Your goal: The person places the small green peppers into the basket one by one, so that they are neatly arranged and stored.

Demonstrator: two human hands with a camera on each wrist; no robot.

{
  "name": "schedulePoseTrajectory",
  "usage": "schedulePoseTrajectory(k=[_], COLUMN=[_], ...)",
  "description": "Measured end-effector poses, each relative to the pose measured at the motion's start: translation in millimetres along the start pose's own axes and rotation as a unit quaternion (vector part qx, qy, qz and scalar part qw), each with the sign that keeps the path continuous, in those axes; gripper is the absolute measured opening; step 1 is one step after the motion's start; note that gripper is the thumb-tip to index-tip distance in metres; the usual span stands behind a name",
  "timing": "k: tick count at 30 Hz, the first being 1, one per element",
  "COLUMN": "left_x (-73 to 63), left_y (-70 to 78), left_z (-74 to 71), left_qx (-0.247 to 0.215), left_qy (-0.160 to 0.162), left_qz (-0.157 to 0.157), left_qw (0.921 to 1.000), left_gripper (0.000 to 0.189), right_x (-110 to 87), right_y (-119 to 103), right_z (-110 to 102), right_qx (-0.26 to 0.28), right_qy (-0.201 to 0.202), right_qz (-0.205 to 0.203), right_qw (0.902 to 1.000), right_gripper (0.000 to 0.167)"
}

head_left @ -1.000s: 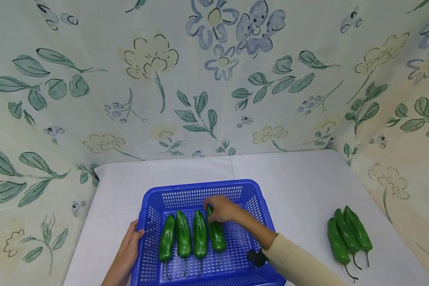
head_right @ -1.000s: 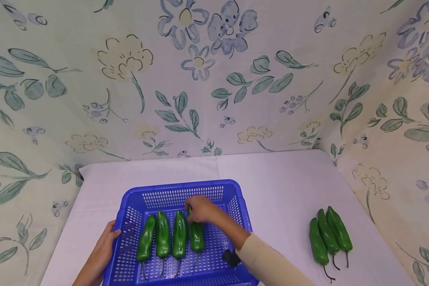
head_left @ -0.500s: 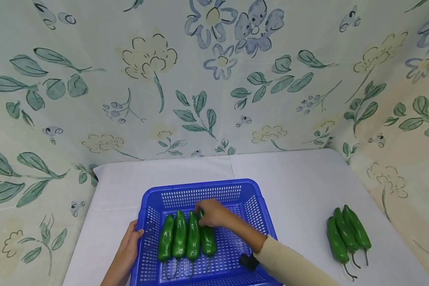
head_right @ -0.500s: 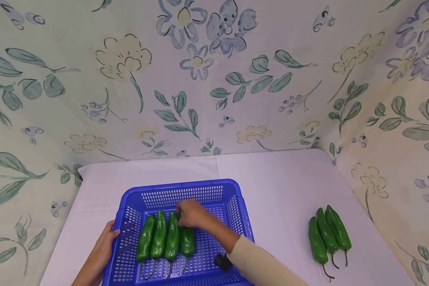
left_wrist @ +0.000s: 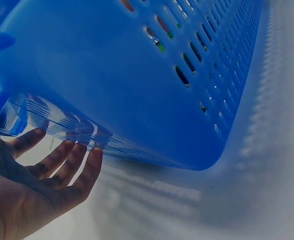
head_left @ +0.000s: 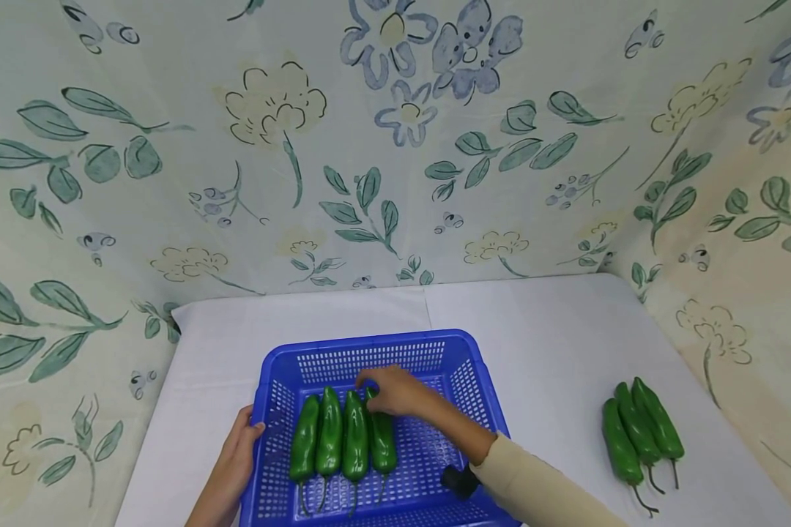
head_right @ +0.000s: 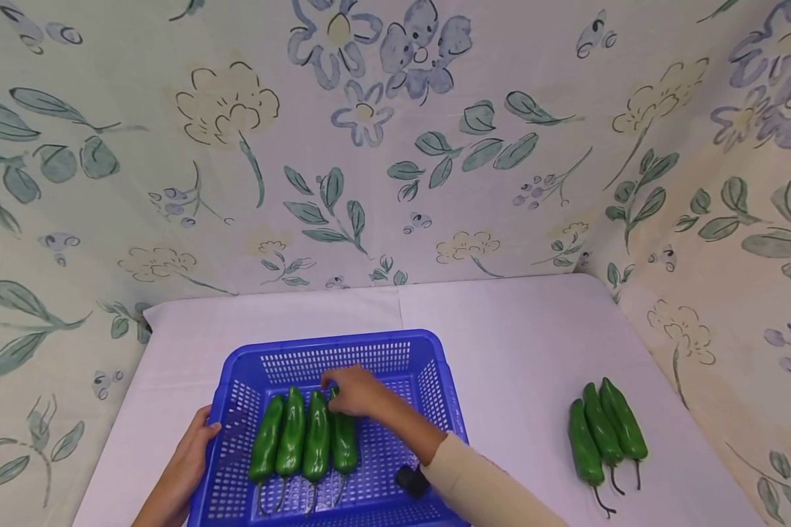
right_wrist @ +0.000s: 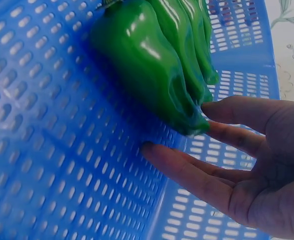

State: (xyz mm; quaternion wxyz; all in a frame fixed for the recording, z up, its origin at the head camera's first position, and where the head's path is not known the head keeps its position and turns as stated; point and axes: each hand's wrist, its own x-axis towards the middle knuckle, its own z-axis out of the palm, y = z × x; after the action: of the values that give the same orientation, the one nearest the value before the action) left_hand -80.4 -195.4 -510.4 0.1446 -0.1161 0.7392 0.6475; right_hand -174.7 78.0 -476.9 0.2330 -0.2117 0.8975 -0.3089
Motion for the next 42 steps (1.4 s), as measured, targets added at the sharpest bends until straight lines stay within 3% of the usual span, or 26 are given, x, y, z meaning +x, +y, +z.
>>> schedulePoseTrajectory(k=[8, 15, 25, 32, 37, 42], left_x=[1.5, 0.5, -1.6, -1.2, 0.0, 0.1], left_y=[-1.6, -1.0, 1.8, 2.4, 0.3, 0.3], left_z=[-0.2, -0.1, 1.8, 0.7, 0.1, 0.4], left_qx=[0.000, -0.003, -0.030, -0.028, -0.027, -0.034], left_qy=[-0.002, -0.001, -0.006, -0.008, -0.008, -0.007], left_qz=[-0.002, -0.001, -0.006, -0.009, -0.013, -0.016], left_qw=[1.0000, 1.0000, 0.9995, 0.9995, 0.9995, 0.9993], left_gripper=[0.045, 0.043, 0.042, 0.043, 0.044, 0.042], right_x=[-9.1, -22.6, -60.2, -88.1, -105.4, -125.6], right_y=[8.1, 13.8, 38.6, 55.7, 70.2, 95.5], right_z=[-17.5, -43.4, -91.1, -110.3, -119.4, -128.8], right_qx=[0.017, 0.072, 0.089, 0.085, 0.067, 0.045], right_qy=[0.007, 0.008, 0.067, 0.120, 0.157, 0.164], right_qz=[-0.004, 0.017, 0.029, 0.027, 0.062, 0.108], right_qw=[0.9998, 0.9973, 0.9934, 0.9888, 0.9834, 0.9795], right_gripper=[0.039, 0.038, 0.035, 0.034, 0.030, 0.030])
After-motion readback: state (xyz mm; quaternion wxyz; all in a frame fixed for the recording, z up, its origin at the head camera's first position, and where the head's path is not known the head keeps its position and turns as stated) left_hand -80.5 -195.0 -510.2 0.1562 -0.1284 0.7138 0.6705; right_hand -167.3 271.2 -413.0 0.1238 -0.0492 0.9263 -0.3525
